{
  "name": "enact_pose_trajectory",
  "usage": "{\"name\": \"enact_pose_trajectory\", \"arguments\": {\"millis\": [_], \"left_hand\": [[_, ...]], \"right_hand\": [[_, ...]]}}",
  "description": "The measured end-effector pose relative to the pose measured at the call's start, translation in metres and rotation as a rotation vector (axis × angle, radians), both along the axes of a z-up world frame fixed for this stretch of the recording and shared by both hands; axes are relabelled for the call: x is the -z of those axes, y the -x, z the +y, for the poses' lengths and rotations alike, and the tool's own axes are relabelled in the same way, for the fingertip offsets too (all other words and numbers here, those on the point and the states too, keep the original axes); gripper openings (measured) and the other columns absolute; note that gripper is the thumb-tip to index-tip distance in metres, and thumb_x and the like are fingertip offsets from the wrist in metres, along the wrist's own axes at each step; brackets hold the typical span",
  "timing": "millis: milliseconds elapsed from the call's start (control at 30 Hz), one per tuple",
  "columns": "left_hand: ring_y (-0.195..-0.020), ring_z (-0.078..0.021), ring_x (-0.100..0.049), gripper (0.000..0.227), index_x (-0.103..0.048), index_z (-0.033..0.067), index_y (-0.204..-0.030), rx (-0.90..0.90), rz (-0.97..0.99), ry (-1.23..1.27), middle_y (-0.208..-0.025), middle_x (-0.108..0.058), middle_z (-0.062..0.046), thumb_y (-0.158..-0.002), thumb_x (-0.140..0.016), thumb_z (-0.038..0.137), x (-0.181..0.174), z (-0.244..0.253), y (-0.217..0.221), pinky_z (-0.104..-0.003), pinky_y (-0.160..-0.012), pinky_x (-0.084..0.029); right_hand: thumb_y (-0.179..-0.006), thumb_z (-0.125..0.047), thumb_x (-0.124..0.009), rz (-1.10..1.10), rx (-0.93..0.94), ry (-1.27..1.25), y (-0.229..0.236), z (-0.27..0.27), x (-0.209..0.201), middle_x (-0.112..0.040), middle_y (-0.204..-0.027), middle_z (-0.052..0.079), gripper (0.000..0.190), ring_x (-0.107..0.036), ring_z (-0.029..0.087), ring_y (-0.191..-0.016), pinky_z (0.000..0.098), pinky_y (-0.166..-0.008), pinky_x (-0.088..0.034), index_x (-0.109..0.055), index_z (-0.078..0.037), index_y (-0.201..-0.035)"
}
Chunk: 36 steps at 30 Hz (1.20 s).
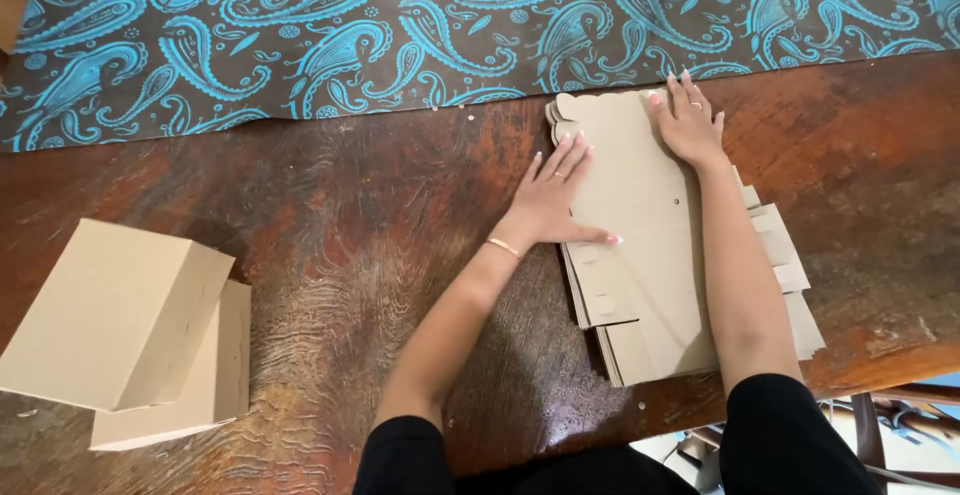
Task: The person assembles a flat cardboard box by folding along pre-scored lines and interlocking tabs. They fold the side flaps, tuck the bottom tabs into slots, and close the top flaps to form a finished box, then place it with other completed boxes.
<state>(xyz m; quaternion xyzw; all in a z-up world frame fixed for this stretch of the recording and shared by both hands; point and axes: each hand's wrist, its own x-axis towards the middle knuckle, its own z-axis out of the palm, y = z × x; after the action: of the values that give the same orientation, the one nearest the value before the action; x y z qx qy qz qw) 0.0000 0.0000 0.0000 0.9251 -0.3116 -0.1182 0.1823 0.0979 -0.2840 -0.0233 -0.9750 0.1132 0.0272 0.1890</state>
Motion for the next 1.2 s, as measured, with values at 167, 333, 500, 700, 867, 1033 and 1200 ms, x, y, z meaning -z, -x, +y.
{"name": "enact_pose_trajectory", "arguments": {"millis": [167,333,500,700,867,1033,1200], "left_hand": [[-0.16,-0.026,-0.003,0.137,-0.01,0.0122,-0.165,-0.057,-0.098,0.028,-0.173,0.0,-0.005,-0.066,-0.055,0.096,0.01,0.014,0.003,-0.052,-0.131,-0.001],[-0.159,-0.0306,-0.013,0.145,-0.005,0.003,-0.163,-0.1,-0.19,0.155,-0.173,-0.001,-0.015,-0.065,-0.055,0.097,0.022,0.016,0.005,-0.055,-0.131,-0.007],[-0.16,-0.0302,-0.009,0.136,-0.002,0.0027,-0.164,-0.089,-0.15,0.191,-0.172,0.002,-0.015,-0.075,-0.055,0.091,0.022,0.017,0.004,-0.055,-0.131,-0.003],[-0.16,-0.0289,-0.007,0.136,0.001,0.005,-0.164,-0.093,-0.128,0.172,-0.173,0.003,-0.013,-0.075,-0.052,0.092,0.017,0.018,0.006,-0.056,-0.131,-0.002],[-0.16,-0.0296,-0.01,0.136,0.0,0.006,-0.164,-0.101,-0.135,0.217,-0.173,0.002,-0.012,-0.074,-0.054,0.091,0.026,0.017,0.004,-0.056,-0.131,-0.003],[-0.159,-0.0302,-0.014,0.134,0.0,0.0063,-0.165,-0.111,-0.124,0.261,-0.173,0.001,-0.012,-0.076,-0.055,0.09,0.028,0.018,0.001,-0.056,-0.131,-0.003],[-0.158,-0.0314,-0.02,0.127,-0.002,0.0055,-0.164,-0.11,-0.073,0.342,-0.172,-0.005,-0.014,-0.08,-0.053,0.086,0.017,0.023,0.004,-0.055,-0.131,-0.004]], "right_hand": [[-0.109,-0.058,-0.037,-0.26,-0.089,0.239,0.021,0.027,-0.009,-0.025,-0.173,0.004,0.06,-0.012,0.024,-0.16,0.0735,-0.119,0.004,-0.044,-0.019,-0.154],[-0.11,-0.044,-0.051,-0.57,-0.284,0.396,0.014,0.041,-0.001,-0.047,-0.167,0.002,0.044,-0.029,0.02,-0.159,0.0778,-0.115,0.004,-0.062,-0.016,-0.142],[-0.114,-0.059,-0.04,-0.397,-0.33,0.242,0.003,0.04,0.004,-0.056,-0.148,0.002,0.05,-0.039,0.015,-0.151,0.0771,-0.116,0.007,-0.054,-0.026,-0.149],[-0.112,-0.054,-0.053,-0.598,-0.35,0.215,0.004,0.034,0.011,-0.06,-0.142,0.001,0.042,-0.051,0.017,-0.14,0.0724,-0.117,0.001,-0.062,-0.025,-0.141],[-0.104,-0.05,-0.07,-0.688,-0.345,0.169,0.008,0.035,0.005,-0.065,-0.128,0.006,0.044,-0.06,0.025,-0.131,0.0681,-0.118,-0.008,-0.061,-0.018,-0.132],[-0.098,-0.05,-0.086,-0.769,-0.372,0.207,0.013,0.039,-0.002,-0.07,-0.108,0.013,0.055,-0.067,0.03,-0.119,0.0574,-0.125,-0.007,-0.063,-0.004,-0.119],[-0.09,-0.039,-0.09,-0.788,-0.443,0.185,0.005,0.037,0.004,-0.053,-0.093,0.003,0.033,-0.059,0.026,-0.094,0.0437,-0.097,-0.04,-0.07,-0.013,-0.098]]}}
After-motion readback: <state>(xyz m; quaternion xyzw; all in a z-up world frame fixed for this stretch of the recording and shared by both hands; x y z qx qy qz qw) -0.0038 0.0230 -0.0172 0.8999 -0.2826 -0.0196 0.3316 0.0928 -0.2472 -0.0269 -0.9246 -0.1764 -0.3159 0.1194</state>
